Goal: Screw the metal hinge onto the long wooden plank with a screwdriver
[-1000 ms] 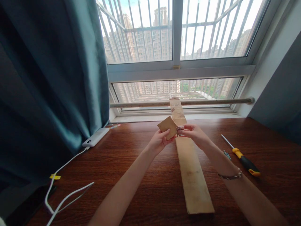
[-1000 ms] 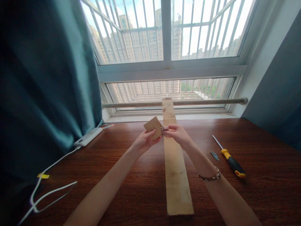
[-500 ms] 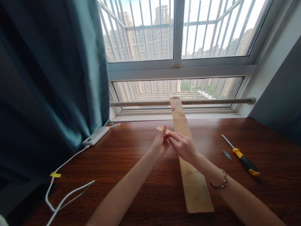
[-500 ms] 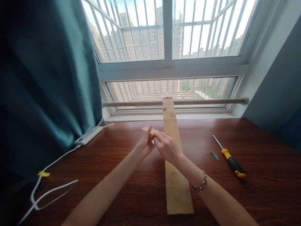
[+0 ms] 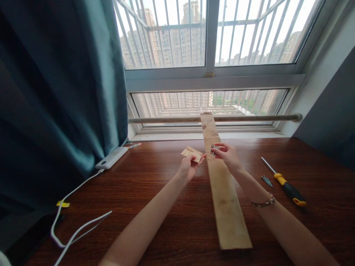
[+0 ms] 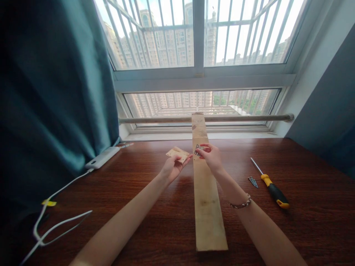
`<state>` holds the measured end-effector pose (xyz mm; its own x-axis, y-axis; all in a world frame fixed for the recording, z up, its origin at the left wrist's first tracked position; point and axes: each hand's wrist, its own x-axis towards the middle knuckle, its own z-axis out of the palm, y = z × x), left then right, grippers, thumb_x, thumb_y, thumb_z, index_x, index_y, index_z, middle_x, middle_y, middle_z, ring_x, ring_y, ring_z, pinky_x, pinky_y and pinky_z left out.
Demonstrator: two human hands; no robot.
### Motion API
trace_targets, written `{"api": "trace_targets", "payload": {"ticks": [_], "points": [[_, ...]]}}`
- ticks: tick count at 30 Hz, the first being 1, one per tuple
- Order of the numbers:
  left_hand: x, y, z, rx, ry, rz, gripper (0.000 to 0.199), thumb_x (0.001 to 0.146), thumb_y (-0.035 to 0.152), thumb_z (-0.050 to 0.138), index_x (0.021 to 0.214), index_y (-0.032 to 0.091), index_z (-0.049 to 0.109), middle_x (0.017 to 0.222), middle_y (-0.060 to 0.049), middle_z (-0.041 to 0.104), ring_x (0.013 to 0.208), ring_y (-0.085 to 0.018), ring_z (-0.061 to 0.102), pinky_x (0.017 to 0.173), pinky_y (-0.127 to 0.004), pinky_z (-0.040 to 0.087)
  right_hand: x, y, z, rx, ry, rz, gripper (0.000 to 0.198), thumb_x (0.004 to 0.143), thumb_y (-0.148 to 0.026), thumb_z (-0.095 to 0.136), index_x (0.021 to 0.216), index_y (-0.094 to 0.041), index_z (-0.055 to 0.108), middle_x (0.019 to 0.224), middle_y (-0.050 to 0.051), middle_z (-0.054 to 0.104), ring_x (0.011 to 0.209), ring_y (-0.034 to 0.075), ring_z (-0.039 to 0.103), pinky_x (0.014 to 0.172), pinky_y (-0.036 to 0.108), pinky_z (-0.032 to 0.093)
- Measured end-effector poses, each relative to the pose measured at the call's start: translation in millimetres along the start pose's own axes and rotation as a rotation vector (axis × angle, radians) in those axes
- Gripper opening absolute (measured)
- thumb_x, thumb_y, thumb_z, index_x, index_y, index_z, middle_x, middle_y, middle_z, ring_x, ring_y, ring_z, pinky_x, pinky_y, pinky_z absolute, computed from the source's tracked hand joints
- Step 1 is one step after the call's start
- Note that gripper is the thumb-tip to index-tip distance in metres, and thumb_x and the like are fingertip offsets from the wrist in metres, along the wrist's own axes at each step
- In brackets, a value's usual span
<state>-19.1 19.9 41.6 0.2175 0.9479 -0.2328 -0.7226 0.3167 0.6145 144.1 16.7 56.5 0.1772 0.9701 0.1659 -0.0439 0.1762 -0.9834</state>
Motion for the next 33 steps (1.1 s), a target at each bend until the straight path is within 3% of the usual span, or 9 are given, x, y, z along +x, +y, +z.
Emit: {"api": "trace_targets", "payload": {"ticks": [8,14,18,25,29,33], "points": [[-1,-14,0,-0.030,0.152,0.058,0.019,0.071,0.001,0.052,0.085,0.014,0.055,0.080,-0.007,0.064,0.070,-0.016,0.063,0.064,-0.031,0.053,15,14,-5,-0.226,0.003,-0.059,0.036,0.061,-0.036,0.071,0.089,-0.014,0.066,0.070,0.006,0.068,0.060,0.015,0.061,0.052,0.025,0.050],[2,-27,14,-0.103,0.148,0.086,0.015,0.072,0.003,0.053,0.081,0.014,0.057,0.077,-0.005,0.064,0.063,-0.012,0.059,0.059,-0.025,0.049,19,20,3,-0.553,-0.004,-0.201,0.027,0.064,-0.034,0.068,0.085,-0.017,0.070,0.066,0.004,0.067,0.061,0.017,0.061,0.057,0.027,0.046],[6,-35,20,-0.132,0.213,0.103,0.012,0.072,0.003,0.052,0.075,0.012,0.059,0.074,-0.005,0.064,0.060,-0.010,0.058,0.057,-0.021,0.045,14,22,9,-0.636,-0.003,-0.236,0.025,0.065,-0.035,0.066,0.085,-0.021,0.071,0.068,0.002,0.068,0.061,0.016,0.061,0.056,0.026,0.042],[4,-42,20,-0.118,0.145,0.143,0.012,0.067,0.000,0.056,0.071,0.009,0.063,0.073,-0.006,0.067,0.063,-0.010,0.060,0.059,-0.020,0.044,3,19,16,-0.785,0.039,-0.315,0.020,0.070,-0.037,0.065,0.087,-0.025,0.070,0.075,0.000,0.067,0.069,0.017,0.061,0.060,0.027,0.041],[2,-44,20,-0.132,0.182,0.118,0.020,0.066,-0.008,0.050,0.063,0.009,0.061,0.066,-0.006,0.065,0.059,-0.009,0.058,0.060,-0.018,0.045,1,21,17,-0.844,0.067,-0.384,0.019,0.070,-0.036,0.065,0.086,-0.025,0.070,0.083,0.002,0.062,0.074,0.017,0.059,0.064,0.027,0.041],[0,-44,19,-0.128,0.208,0.103,0.022,0.066,-0.009,0.049,0.062,0.009,0.061,0.065,-0.006,0.064,0.058,-0.009,0.058,0.058,-0.018,0.045,9,24,9,-0.787,-0.022,-0.354,0.023,0.069,-0.031,0.066,0.090,-0.023,0.069,0.082,0.002,0.062,0.068,0.015,0.057,0.064,0.026,0.042]]}}
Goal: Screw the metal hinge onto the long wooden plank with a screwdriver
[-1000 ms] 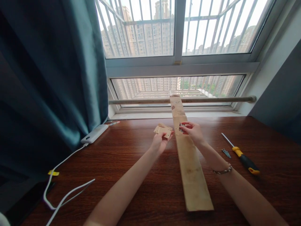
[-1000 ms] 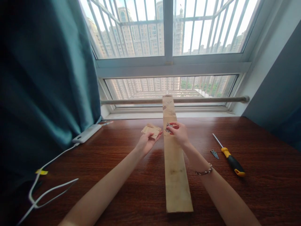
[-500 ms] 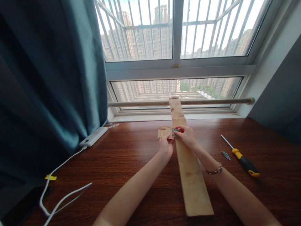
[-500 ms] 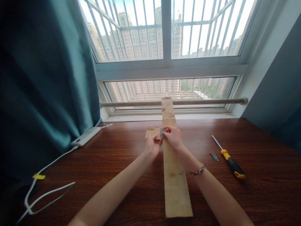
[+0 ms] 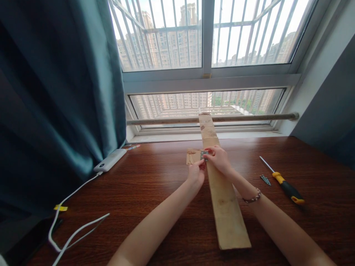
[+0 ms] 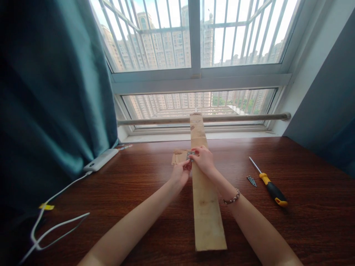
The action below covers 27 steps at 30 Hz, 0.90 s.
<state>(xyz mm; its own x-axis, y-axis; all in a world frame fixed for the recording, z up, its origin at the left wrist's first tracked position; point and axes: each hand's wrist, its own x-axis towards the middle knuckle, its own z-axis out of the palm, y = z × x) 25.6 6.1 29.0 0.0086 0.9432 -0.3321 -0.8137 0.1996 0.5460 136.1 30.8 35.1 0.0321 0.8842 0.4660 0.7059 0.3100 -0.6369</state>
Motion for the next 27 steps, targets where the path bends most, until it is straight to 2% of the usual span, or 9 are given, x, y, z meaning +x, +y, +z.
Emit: {"api": "trace_targets", "payload": {"ticks": [2,6,17,27], "points": [[-0.5,-0.3,-0.8,0.009,0.007,0.009,0.022,0.065,-0.010,0.051,0.062,0.010,0.060,0.065,-0.005,0.064,0.057,-0.009,0.057,0.057,-0.018,0.044,3.8,6.5,-2.8,0.046,-0.035,0.012,0.024,0.068,-0.028,0.066,0.091,-0.020,0.068,0.078,0.002,0.063,0.066,0.014,0.057,0.063,0.026,0.042],[0.5,-1.4,-3.0,0.022,0.018,0.014,0.021,0.064,-0.010,0.053,0.060,0.010,0.058,0.063,-0.004,0.062,0.055,-0.008,0.055,0.055,-0.018,0.042,6.5,13.2,-4.7,0.053,-0.019,0.026,0.024,0.067,-0.028,0.067,0.088,-0.017,0.067,0.074,0.002,0.064,0.067,0.015,0.057,0.064,0.026,0.042],[1.9,-0.2,-0.4,0.040,-0.007,0.023,0.019,0.063,-0.008,0.057,0.069,0.009,0.061,0.067,-0.004,0.064,0.060,-0.009,0.058,0.057,-0.018,0.043,3.1,8.5,-1.1,0.032,0.040,0.035,0.022,0.068,-0.031,0.065,0.085,-0.017,0.066,0.073,0.003,0.063,0.067,0.016,0.057,0.062,0.027,0.041],[-0.2,3.6,3.0,0.050,0.003,0.012,0.019,0.066,-0.009,0.054,0.066,0.009,0.061,0.065,-0.005,0.064,0.058,-0.009,0.058,0.059,-0.019,0.044,2.0,9.5,0.4,0.026,0.048,0.018,0.022,0.069,-0.033,0.064,0.083,-0.017,0.066,0.072,0.003,0.063,0.066,0.016,0.057,0.061,0.027,0.041]]}}
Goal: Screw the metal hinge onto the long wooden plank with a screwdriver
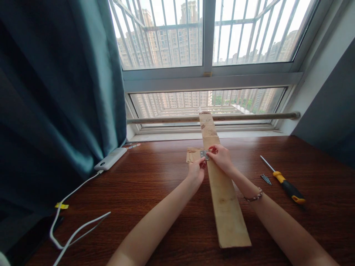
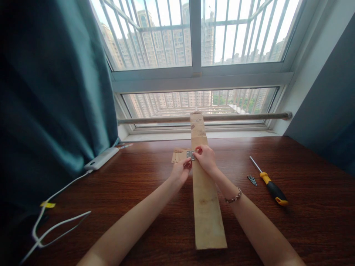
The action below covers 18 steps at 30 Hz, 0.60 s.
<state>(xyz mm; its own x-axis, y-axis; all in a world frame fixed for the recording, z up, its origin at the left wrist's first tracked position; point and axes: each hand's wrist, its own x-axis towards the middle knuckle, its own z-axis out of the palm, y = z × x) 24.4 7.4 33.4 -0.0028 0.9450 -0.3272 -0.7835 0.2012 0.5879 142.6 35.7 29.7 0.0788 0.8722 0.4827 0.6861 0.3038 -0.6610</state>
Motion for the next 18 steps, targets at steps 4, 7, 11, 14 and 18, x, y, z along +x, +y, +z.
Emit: {"api": "trace_targets", "payload": {"ticks": [4,7,11,14,18], "points": [[0,1,-1,0.009,0.001,-0.006,0.020,0.066,-0.008,0.054,0.066,0.010,0.060,0.064,-0.004,0.064,0.058,-0.009,0.057,0.057,-0.019,0.043,-1,-1,-1,0.008,-0.001,0.002,0.022,0.069,-0.033,0.064,0.084,-0.017,0.066,0.073,0.003,0.064,0.066,0.016,0.057,0.061,0.027,0.042],[0,1,-1,0.007,-0.006,-0.001,0.018,0.065,-0.007,0.056,0.068,0.011,0.060,0.064,-0.003,0.064,0.057,-0.009,0.057,0.056,-0.019,0.043,-1,-1,-1,0.011,0.001,0.000,0.022,0.069,-0.033,0.064,0.084,-0.017,0.066,0.073,0.003,0.064,0.066,0.016,0.057,0.062,0.027,0.042],[1,1,-1,0.045,-0.012,0.003,0.019,0.064,-0.007,0.057,0.068,0.011,0.060,0.064,-0.002,0.064,0.058,-0.008,0.058,0.056,-0.018,0.044,-2,-1,1,0.007,-0.004,0.010,0.021,0.070,-0.033,0.064,0.084,-0.017,0.066,0.072,0.003,0.063,0.066,0.016,0.057,0.062,0.027,0.041],[2,1,-3,0.063,-0.010,0.009,0.020,0.064,-0.008,0.057,0.068,0.011,0.059,0.063,-0.002,0.064,0.058,-0.008,0.058,0.057,-0.018,0.044,-3,-6,-2,0.029,-0.013,0.026,0.022,0.070,-0.032,0.064,0.085,-0.017,0.066,0.073,0.003,0.063,0.064,0.015,0.056,0.061,0.027,0.042],[4,0,-3,0.063,-0.004,0.020,0.022,0.063,-0.008,0.057,0.069,0.013,0.058,0.062,0.000,0.064,0.055,-0.008,0.058,0.058,-0.019,0.046,-4,-25,-34,0.135,-0.056,0.009,0.026,0.070,-0.034,0.063,0.090,-0.017,0.065,0.076,0.003,0.065,0.055,0.012,0.054,0.056,0.025,0.042]]}}
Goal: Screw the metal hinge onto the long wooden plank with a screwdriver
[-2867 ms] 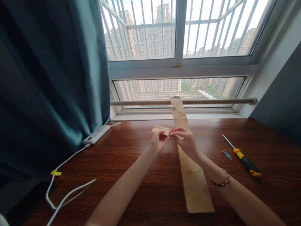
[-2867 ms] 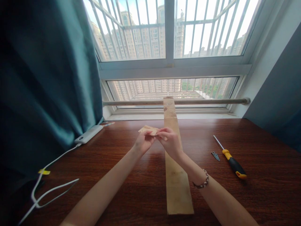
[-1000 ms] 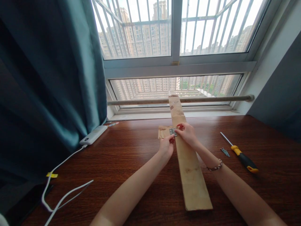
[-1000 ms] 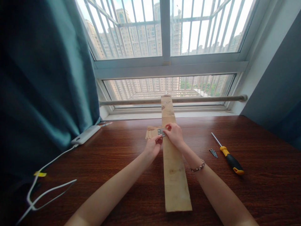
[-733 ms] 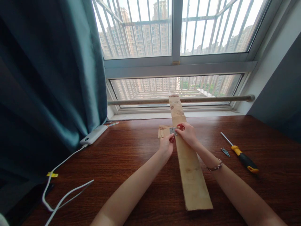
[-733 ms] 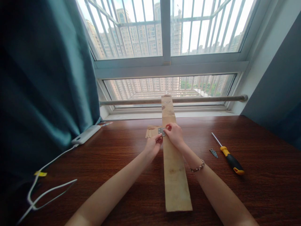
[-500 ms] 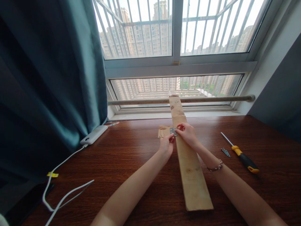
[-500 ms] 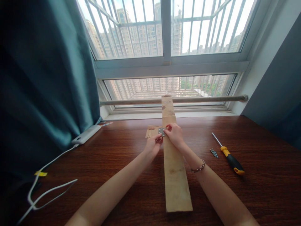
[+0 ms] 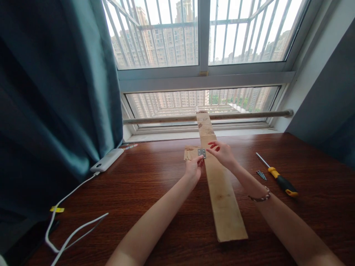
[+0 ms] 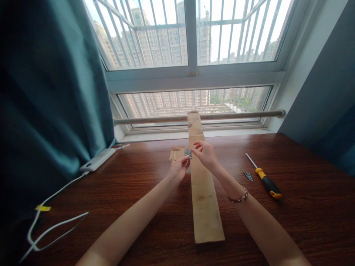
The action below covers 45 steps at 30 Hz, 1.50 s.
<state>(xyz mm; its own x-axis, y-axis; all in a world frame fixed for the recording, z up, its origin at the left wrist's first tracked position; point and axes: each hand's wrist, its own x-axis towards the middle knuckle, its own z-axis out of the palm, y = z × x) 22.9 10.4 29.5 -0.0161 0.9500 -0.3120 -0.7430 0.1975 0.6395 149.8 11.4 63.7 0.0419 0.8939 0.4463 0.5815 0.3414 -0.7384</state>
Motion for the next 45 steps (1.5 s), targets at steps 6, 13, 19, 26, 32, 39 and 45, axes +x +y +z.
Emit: {"api": "trace_targets", "payload": {"ticks": [6,13,19,26,32,39,45], "points": [[-3,0,5,-0.025,0.045,-0.010,0.022,0.062,-0.009,0.057,0.068,0.012,0.057,0.059,0.000,0.063,0.053,-0.008,0.059,0.056,-0.018,0.048,-7,-6,-107,-0.262,-0.081,0.086,0.019,0.071,-0.033,0.061,0.076,-0.017,0.069,0.064,0.001,0.065,0.048,0.012,0.055,0.052,0.023,0.041],[-5,0,7,-0.039,0.055,-0.009,0.023,0.061,-0.010,0.058,0.068,0.012,0.058,0.059,-0.001,0.064,0.052,-0.009,0.059,0.055,-0.018,0.048,-11,73,-156,-0.690,-0.430,0.622,0.010,0.060,-0.011,0.063,0.051,-0.013,0.067,0.052,0.006,0.064,0.057,0.018,0.063,0.052,0.022,0.044],[-3,-1,5,-0.029,0.058,-0.016,0.024,0.061,-0.010,0.059,0.070,0.012,0.057,0.060,0.000,0.064,0.053,-0.009,0.059,0.055,-0.018,0.047,-14,106,-137,-0.728,-0.547,0.731,0.014,0.049,-0.001,0.066,0.041,-0.011,0.061,0.044,0.007,0.059,0.051,0.020,0.062,0.051,0.024,0.046],[-3,-1,5,-0.037,0.069,-0.022,0.023,0.063,-0.011,0.057,0.070,0.012,0.057,0.059,-0.001,0.063,0.052,-0.009,0.058,0.052,-0.018,0.045,-19,110,-136,-0.782,-0.592,0.758,0.009,0.048,-0.007,0.070,0.045,-0.011,0.063,0.046,0.009,0.059,0.055,0.022,0.064,0.052,0.027,0.047],[-3,-1,5,-0.032,0.058,-0.026,0.023,0.063,-0.011,0.057,0.069,0.011,0.057,0.060,-0.001,0.063,0.053,-0.009,0.059,0.052,-0.017,0.045,-19,113,-132,-0.831,-0.597,0.746,0.012,0.045,0.000,0.065,0.043,-0.011,0.061,0.048,0.009,0.060,0.061,0.025,0.065,0.054,0.028,0.047],[-4,-1,6,-0.050,0.051,-0.020,0.023,0.062,-0.011,0.056,0.069,0.011,0.057,0.061,-0.001,0.064,0.054,-0.010,0.060,0.055,-0.019,0.048,-16,117,-132,-0.873,-0.487,0.658,0.013,0.041,0.003,0.062,0.041,-0.010,0.058,0.047,0.010,0.059,0.059,0.028,0.064,0.052,0.030,0.047],[-3,-2,4,-0.051,0.039,-0.014,0.022,0.060,-0.009,0.059,0.068,0.011,0.058,0.060,-0.001,0.064,0.053,-0.009,0.059,0.052,-0.017,0.046,-6,71,-138,-0.753,-0.280,0.379,0.015,0.063,-0.013,0.059,0.071,-0.014,0.071,0.067,0.007,0.068,0.068,0.018,0.065,0.059,0.021,0.047]]}}
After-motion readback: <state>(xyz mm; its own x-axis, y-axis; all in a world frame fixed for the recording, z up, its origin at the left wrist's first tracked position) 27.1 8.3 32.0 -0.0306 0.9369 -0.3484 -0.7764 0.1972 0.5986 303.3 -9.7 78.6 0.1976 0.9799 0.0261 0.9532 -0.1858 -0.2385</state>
